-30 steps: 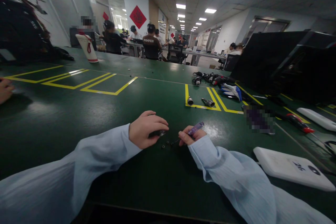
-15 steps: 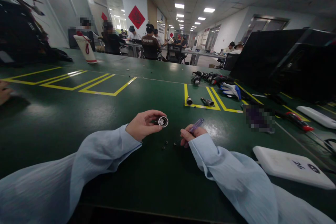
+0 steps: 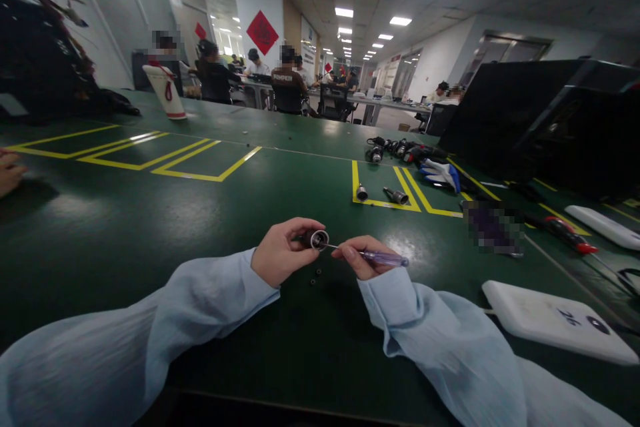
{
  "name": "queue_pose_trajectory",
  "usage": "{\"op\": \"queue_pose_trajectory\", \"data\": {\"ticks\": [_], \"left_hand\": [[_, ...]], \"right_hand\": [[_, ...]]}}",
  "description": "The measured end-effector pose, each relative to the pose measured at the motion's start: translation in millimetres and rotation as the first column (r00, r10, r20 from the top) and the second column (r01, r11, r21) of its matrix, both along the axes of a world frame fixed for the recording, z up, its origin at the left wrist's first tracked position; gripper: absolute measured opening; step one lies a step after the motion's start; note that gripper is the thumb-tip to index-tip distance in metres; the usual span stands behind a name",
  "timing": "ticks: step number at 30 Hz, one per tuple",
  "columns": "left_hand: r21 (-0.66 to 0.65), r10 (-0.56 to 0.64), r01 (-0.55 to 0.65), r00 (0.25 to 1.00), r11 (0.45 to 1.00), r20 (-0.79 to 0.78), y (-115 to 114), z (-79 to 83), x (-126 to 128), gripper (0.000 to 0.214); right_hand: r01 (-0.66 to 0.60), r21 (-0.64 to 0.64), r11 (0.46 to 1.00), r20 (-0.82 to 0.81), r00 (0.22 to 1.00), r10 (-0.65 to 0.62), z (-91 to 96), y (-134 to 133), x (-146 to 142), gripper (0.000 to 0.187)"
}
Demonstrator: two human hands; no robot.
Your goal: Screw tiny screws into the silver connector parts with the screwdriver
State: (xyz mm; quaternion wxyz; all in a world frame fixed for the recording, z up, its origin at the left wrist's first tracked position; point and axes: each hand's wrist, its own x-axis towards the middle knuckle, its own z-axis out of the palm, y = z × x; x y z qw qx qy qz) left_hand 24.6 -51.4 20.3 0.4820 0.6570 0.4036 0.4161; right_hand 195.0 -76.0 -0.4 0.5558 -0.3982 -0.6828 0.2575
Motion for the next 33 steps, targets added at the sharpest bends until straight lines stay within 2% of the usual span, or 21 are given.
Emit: {"op": "queue_pose_trajectory", "data": {"ticks": [5,9,15,19,25,33], "left_hand": [[0.025,0.024,-0.024,1.000,0.999,-0.005,-0.1,-1.5,2.3,0.031],[0.029,0.024,-0.024,1.000,0.999,0.001,-0.5,-2.2,4.1,0.029],[0.010,0.090,-0.090,0.995,0.996,0.033,-3.3,0.1,9.4,0.019],[-0.021,0.104,-0.103,0.993,0.994,0.061,-3.6,2.7,10.9,0.018],[-0.008,0.103,-0.103,0.994,0.995,0.045,-2.3,3.3,9.5,0.018],[0.035,0.124,-0.124,0.992,0.992,0.023,-0.8,-1.6,9.5,0.017]], "right_hand": [[0.045,0.191,0.980,0.126,0.989,-0.070,-2.9,3.0,0.0,0.013],[0.024,0.265,0.964,0.181,0.981,-0.074,-3.6,4.0,-1.2,0.014],[-0.007,0.267,0.964,0.220,0.974,-0.054,-0.9,1.8,-2.3,0.012],[-0.031,0.295,0.955,0.185,0.982,-0.025,-1.2,2.7,-1.6,0.012],[-0.075,0.255,0.964,0.229,0.973,0.015,-1.2,1.9,-0.5,0.014],[-0.057,0.307,0.950,0.229,0.973,-0.016,-2.7,1.3,-2.3,0.012]]}}
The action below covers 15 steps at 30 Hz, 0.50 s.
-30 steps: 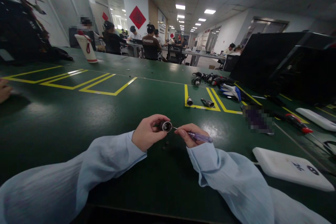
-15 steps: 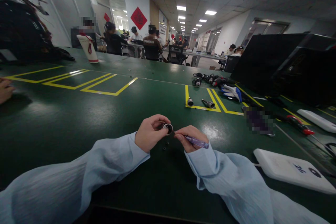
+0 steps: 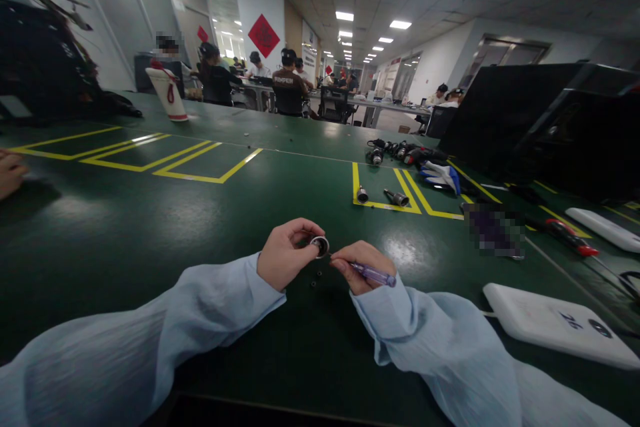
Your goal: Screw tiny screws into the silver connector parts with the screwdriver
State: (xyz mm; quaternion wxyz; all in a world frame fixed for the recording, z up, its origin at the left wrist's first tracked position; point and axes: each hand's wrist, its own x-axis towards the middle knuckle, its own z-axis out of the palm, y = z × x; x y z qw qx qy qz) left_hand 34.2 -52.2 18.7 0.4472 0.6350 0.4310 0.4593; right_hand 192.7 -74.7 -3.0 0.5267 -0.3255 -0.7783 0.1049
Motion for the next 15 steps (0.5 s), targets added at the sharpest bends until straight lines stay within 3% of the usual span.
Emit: {"op": "queue_pose_trajectory", "data": {"ticks": [15], "left_hand": [[-0.008,0.002,-0.002,1.000,1.000,0.009,-0.4,-0.1,1.0,0.017]], "right_hand": [[0.017,0.004,1.000,0.008,1.000,-0.017,3.4,-2.3,0.6,0.011]]}}
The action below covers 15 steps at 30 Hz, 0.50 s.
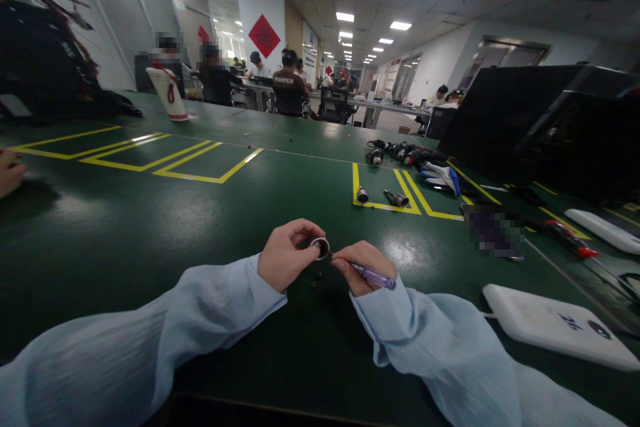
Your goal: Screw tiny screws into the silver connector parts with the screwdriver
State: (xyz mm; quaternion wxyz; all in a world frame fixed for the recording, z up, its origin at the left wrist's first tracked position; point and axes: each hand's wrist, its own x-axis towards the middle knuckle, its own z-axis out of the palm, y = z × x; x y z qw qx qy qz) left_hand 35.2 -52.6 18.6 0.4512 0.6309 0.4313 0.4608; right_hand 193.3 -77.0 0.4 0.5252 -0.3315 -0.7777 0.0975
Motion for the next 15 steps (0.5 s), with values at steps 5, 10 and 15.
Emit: {"op": "queue_pose_trajectory", "data": {"ticks": [5,10,15], "left_hand": [[-0.012,-0.009,0.009,1.000,1.000,0.007,-0.8,-0.4,0.5,0.016],[-0.007,-0.024,0.024,1.000,1.000,-0.010,-1.9,1.3,0.7,0.015],[-0.056,-0.044,0.043,0.999,0.997,-0.011,-0.7,3.2,0.2,0.017]], "right_hand": [[-0.001,-0.102,0.995,-0.058,0.998,-0.005,0.4,-0.7,-1.4,0.014],[-0.002,-0.225,0.974,-0.119,0.993,-0.026,0.0,-1.2,-2.8,0.014],[0.023,-0.216,0.976,-0.098,0.994,-0.045,-2.1,-0.4,-2.4,0.014]]}}
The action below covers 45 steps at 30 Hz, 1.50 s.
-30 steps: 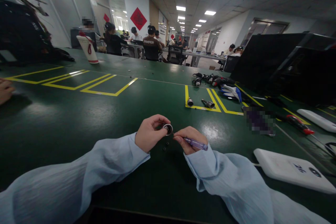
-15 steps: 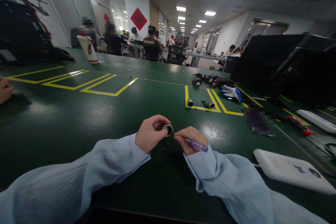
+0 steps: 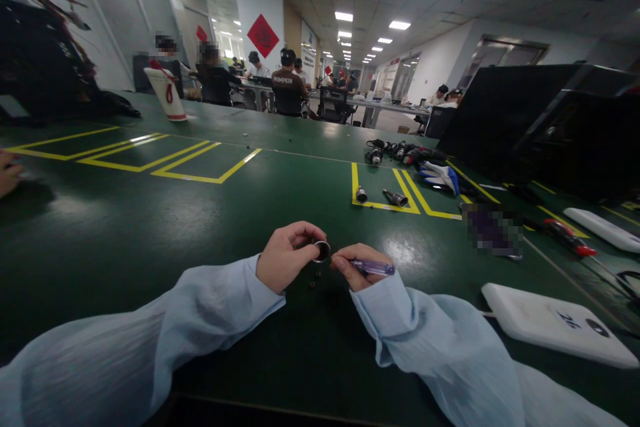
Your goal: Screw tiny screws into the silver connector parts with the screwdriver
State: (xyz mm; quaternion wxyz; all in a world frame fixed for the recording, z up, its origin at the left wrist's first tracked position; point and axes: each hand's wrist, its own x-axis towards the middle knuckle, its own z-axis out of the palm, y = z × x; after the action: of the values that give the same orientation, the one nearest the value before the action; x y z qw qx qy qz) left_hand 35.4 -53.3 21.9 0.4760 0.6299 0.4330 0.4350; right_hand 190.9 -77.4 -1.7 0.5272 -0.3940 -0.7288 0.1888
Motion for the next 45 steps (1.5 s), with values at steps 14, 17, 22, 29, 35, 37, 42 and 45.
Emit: {"op": "queue_pose_trajectory", "data": {"ticks": [14,17,22,29,35,37,42,45], "left_hand": [[0.042,0.043,-0.044,0.999,0.998,0.017,-2.9,-0.4,0.9,0.018],[0.018,0.059,-0.059,0.998,0.998,0.020,-2.0,-1.0,-0.2,0.020],[0.005,0.074,-0.074,0.997,0.997,0.030,-1.3,-0.9,-0.8,0.019],[0.032,0.097,-0.098,0.995,0.995,0.037,-0.5,-1.6,1.0,0.020],[0.079,0.116,-0.114,0.993,0.990,-0.020,2.8,-9.8,1.9,0.015],[0.096,0.107,-0.104,0.994,0.990,-0.027,4.0,-12.7,1.3,0.014],[0.102,0.096,-0.093,0.995,0.990,-0.024,3.6,-13.4,0.9,0.015],[0.093,0.098,-0.095,0.995,0.991,-0.020,2.4,-11.1,2.2,0.015]], "right_hand": [[-0.103,-0.151,0.983,-0.268,0.962,0.060,-11.9,7.1,-3.8,0.015],[-0.230,-0.347,0.909,-0.508,0.861,0.024,-12.2,10.2,-4.2,0.021],[-0.284,-0.356,0.890,-0.620,0.784,0.002,-10.5,10.7,-3.9,0.023],[-0.054,-0.184,0.981,-0.365,0.931,-0.018,-9.3,5.5,-2.3,0.015],[-0.007,0.168,0.986,-0.023,1.000,0.011,-5.9,6.1,-0.9,0.012],[-0.040,0.227,0.973,0.035,0.999,0.033,-5.2,6.9,-0.7,0.013],[-0.063,0.301,0.951,0.101,0.994,0.034,-2.6,7.0,1.3,0.011],[-0.069,0.330,0.941,0.132,0.991,0.026,-0.2,5.0,1.9,0.009]]}}
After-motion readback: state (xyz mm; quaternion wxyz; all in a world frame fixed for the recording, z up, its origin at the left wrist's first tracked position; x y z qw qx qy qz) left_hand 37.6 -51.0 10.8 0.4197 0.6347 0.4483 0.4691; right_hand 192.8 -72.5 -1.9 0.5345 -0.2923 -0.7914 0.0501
